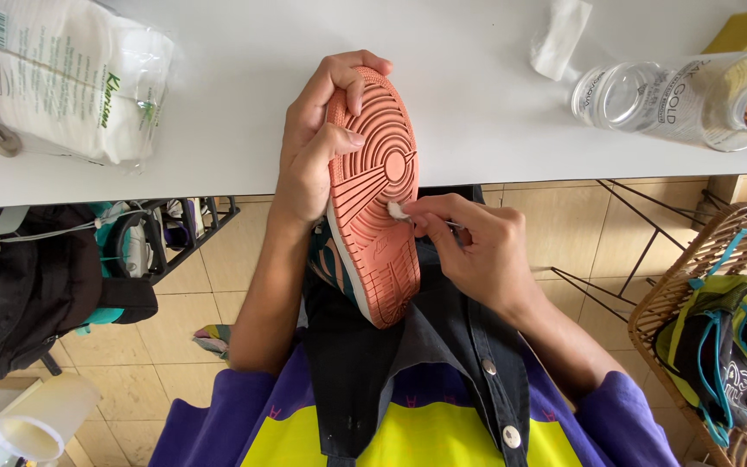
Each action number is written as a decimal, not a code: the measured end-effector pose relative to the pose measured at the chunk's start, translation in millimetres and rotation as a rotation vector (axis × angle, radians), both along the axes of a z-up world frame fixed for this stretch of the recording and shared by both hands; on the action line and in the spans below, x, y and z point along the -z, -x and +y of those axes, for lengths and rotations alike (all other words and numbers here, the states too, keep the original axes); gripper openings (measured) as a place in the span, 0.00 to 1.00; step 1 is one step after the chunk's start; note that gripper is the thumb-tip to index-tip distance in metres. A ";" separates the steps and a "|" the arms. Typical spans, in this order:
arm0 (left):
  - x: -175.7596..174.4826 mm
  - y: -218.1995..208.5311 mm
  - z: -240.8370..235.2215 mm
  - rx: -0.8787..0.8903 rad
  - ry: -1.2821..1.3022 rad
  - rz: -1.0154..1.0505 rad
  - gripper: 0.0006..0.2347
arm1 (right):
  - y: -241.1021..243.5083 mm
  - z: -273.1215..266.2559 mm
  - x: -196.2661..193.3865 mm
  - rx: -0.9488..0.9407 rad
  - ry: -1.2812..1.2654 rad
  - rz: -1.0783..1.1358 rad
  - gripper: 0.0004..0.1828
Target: The person holds a pink and teal sneaker and scrubs the sole with a small white cotton pad. They periodically dip the pad into a clear bottle of liquid to re-wet it before continuing to clean the shoe's tread pattern.
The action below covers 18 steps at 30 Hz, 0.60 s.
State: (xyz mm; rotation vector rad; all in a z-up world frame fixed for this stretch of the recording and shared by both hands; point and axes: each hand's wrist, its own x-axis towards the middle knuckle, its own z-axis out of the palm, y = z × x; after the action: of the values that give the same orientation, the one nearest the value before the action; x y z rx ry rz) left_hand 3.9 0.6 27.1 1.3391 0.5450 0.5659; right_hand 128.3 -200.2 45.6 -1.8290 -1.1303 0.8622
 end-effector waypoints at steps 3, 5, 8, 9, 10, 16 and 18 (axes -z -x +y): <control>-4.4 0.5 0.3 -0.002 -0.007 0.037 0.08 | -3.4 5.2 -4.5 -0.086 -0.098 -0.069 0.15; -2.0 -0.8 0.4 0.003 -0.016 0.025 0.07 | -3.6 -2.3 -3.3 -0.110 -0.120 -0.305 0.16; -1.3 -4.2 -1.5 0.011 -0.043 0.018 0.07 | -9.5 -9.8 1.9 -0.146 -0.158 -0.638 0.23; -1.9 -4.7 -2.9 0.004 -0.060 0.032 0.07 | -11.9 -12.0 4.8 -0.167 -0.174 -0.726 0.29; -1.8 -6.6 -3.9 0.008 -0.064 0.031 0.07 | -16.2 -10.7 6.4 -0.161 -0.177 -0.727 0.29; -4.9 -9.6 -4.6 0.008 -0.165 0.046 0.06 | -36.3 -1.2 -10.4 -0.230 -0.129 -0.872 0.32; -4.0 -4.1 -3.1 0.000 -0.062 0.064 0.07 | -42.6 3.3 -23.7 -0.184 -0.178 -0.709 0.13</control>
State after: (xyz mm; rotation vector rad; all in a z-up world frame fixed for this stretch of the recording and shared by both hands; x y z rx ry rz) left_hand 8.0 -2.5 31.1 1.4195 0.5838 0.5453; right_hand 170.9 -196.9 69.2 -1.9482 -1.7671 0.1739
